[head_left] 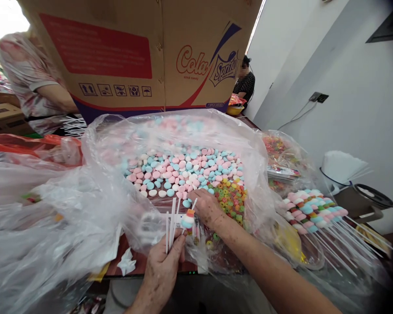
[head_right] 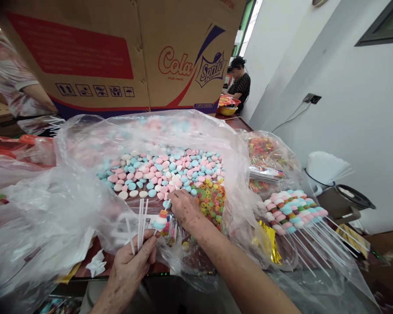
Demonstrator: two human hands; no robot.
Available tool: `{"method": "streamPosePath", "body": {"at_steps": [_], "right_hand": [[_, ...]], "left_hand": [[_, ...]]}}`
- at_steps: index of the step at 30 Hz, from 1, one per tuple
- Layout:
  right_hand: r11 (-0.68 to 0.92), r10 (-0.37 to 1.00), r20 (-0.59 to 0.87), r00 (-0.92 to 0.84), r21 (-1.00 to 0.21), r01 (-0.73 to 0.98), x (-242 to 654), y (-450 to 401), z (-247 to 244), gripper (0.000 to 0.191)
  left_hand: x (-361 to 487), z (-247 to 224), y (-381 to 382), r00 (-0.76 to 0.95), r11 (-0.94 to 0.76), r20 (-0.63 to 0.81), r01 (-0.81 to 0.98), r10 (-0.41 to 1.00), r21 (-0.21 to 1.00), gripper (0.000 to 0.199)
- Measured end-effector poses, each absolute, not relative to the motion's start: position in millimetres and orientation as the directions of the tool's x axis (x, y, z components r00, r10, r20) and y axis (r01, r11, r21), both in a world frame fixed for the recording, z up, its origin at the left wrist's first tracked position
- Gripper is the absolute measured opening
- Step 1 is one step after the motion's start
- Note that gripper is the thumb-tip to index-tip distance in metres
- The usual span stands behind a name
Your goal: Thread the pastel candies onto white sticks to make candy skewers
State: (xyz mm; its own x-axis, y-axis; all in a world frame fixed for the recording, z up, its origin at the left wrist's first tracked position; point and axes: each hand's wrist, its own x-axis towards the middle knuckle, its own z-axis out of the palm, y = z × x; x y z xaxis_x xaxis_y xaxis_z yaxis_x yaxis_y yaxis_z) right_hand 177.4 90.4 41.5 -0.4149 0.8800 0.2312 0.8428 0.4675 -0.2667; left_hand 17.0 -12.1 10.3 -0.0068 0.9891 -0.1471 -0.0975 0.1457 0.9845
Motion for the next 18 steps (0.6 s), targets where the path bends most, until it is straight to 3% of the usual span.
{"method": "streamPosePath", "body": {"at_steps": [4,7,10,12,18], "right_hand": [[0.321,0.942,0.297,-0.154,-0.672,0.668,192,90,43,0.032],[0.107,0.992,0.124,0.032,-0.939,0.327,208,84,51,0.026],[-0.008,1.000,-0.008,0.016,-1.000,0.013,218,75,61,0.026],[-0.003,1.000,-0.002,-0.009,-0.997,-0.071,221,70,66,0.027],[0.054,0.998,0.051,-0.038,-0.994,0.092,223,66,68,0.028]], "left_hand": [[17,13,-12,0.039,0.181,-0.179,-0.052,0.983,0.982,0.036],[18,21,-11,0.067,0.164,-0.167,0.039,0.984,0.986,0.032],[19,28,-12,0.103,0.105,-0.122,0.156,0.987,0.982,0.030],[19,30,-12,0.117,0.084,-0.110,0.207,0.987,0.975,0.030],[20,31,-11,0.124,0.082,-0.117,0.260,0.985,0.962,0.030]]}}
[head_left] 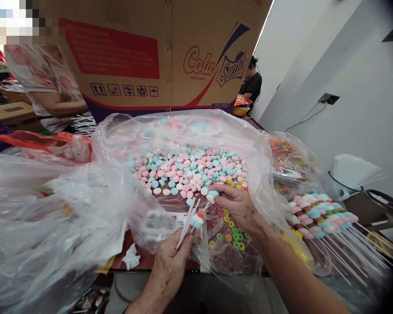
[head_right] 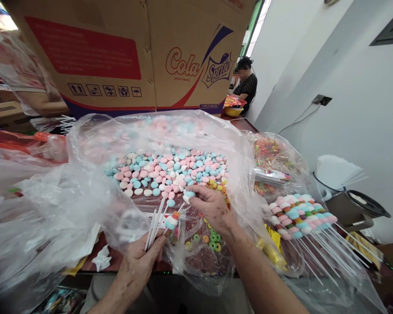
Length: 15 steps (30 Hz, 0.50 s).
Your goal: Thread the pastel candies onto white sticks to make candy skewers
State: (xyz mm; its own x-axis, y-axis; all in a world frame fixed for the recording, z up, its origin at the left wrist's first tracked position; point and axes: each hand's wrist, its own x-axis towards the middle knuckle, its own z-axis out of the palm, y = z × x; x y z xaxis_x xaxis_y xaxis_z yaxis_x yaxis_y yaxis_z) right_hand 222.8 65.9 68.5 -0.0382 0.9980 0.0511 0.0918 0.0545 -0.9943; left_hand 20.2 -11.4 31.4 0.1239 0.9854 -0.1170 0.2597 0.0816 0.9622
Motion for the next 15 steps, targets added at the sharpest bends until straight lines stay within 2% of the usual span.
{"method": "streamPosePath", "body": {"at_steps": [8,15], "right_hand": [[0.190,0.978,0.159,-0.137,-0.948,0.256,222,63,72,0.025],[0.430,0.890,0.294,-0.349,-0.799,0.421,219,56,91,0.028]], "left_hand": [[19,36,-10,0.121,0.070,-0.105,0.264,0.987,0.962,0.030],[21,32,-11,0.123,0.048,-0.080,0.244,0.989,0.969,0.031]]}}
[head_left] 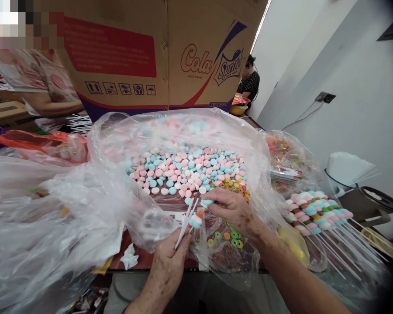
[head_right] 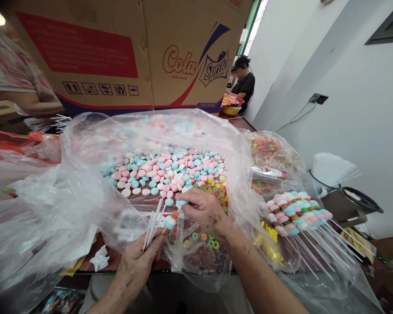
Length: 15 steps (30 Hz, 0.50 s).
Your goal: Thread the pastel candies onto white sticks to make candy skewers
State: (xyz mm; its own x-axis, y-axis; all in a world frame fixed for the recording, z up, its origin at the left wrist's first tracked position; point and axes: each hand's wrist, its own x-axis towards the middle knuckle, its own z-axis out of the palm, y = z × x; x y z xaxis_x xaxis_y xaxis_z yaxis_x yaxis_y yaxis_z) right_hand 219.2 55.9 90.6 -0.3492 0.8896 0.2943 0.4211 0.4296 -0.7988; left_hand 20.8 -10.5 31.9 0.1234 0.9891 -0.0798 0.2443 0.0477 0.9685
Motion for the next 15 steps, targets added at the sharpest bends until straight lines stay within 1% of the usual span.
{"method": "streamPosePath", "body": {"at_steps": [2,6,8,10,15], "right_hand": [[0.417,0.900,0.297,-0.318,-0.801,0.430,220,54,92,0.027],[0.256,0.966,0.255,-0.050,-0.898,0.359,224,56,87,0.029],[0.198,0.977,0.215,0.009,-0.917,0.345,226,57,83,0.030],[0.188,0.981,0.194,-0.021,-0.911,0.368,227,57,80,0.031],[0.230,0.971,0.176,-0.164,-0.878,0.420,223,50,81,0.033]], "left_hand": [[20,31,-11,0.117,0.038,-0.067,0.238,0.991,0.970,0.031],[19,29,-12,0.119,0.040,-0.067,0.213,0.991,0.976,0.032],[19,29,-12,0.113,0.035,-0.059,0.207,0.992,0.978,0.032],[19,29,-12,0.107,0.022,-0.045,0.207,0.993,0.978,0.031],[20,32,-13,0.109,0.007,-0.032,0.222,0.993,0.975,0.029]]}}
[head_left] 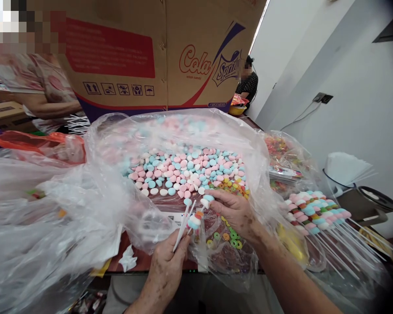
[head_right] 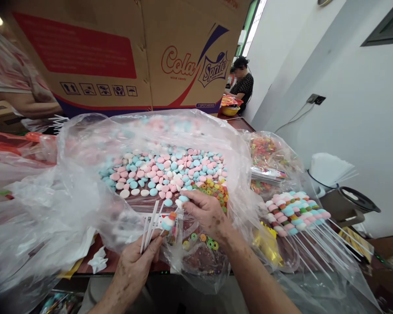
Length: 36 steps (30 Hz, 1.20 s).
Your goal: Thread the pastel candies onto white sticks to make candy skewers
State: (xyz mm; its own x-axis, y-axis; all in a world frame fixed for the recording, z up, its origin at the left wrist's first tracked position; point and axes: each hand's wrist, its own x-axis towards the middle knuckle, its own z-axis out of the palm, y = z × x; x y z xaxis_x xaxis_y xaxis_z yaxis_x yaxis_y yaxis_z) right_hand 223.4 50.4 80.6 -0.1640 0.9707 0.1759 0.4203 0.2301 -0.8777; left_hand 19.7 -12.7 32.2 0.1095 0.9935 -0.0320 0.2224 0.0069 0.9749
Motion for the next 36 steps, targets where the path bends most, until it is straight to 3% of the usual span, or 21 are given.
{"method": "streamPosePath", "body": {"at_steps": [4,19,24,31,36], "right_hand": [[0.245,0.967,0.179,-0.180,-0.845,0.475,221,46,82,0.035],[0.576,0.816,0.453,-0.358,-0.597,0.558,207,42,77,0.037],[0.530,0.846,0.432,-0.312,-0.630,0.568,198,36,69,0.041],[0.603,0.793,0.486,-0.368,-0.540,0.587,187,27,58,0.045],[0.614,0.788,0.475,-0.391,-0.570,0.546,184,22,60,0.042]], "left_hand": [[19,33,-12,0.109,0.005,-0.033,0.248,0.994,0.969,0.028],[21,34,-12,0.094,-0.038,0.014,0.260,0.995,0.965,0.028],[20,27,-17,0.073,-0.048,0.032,0.239,0.997,0.970,0.031],[19,25,-19,0.064,-0.072,0.058,0.241,0.996,0.968,0.029],[20,27,-18,0.071,-0.050,0.035,0.227,0.997,0.973,0.027]]}}
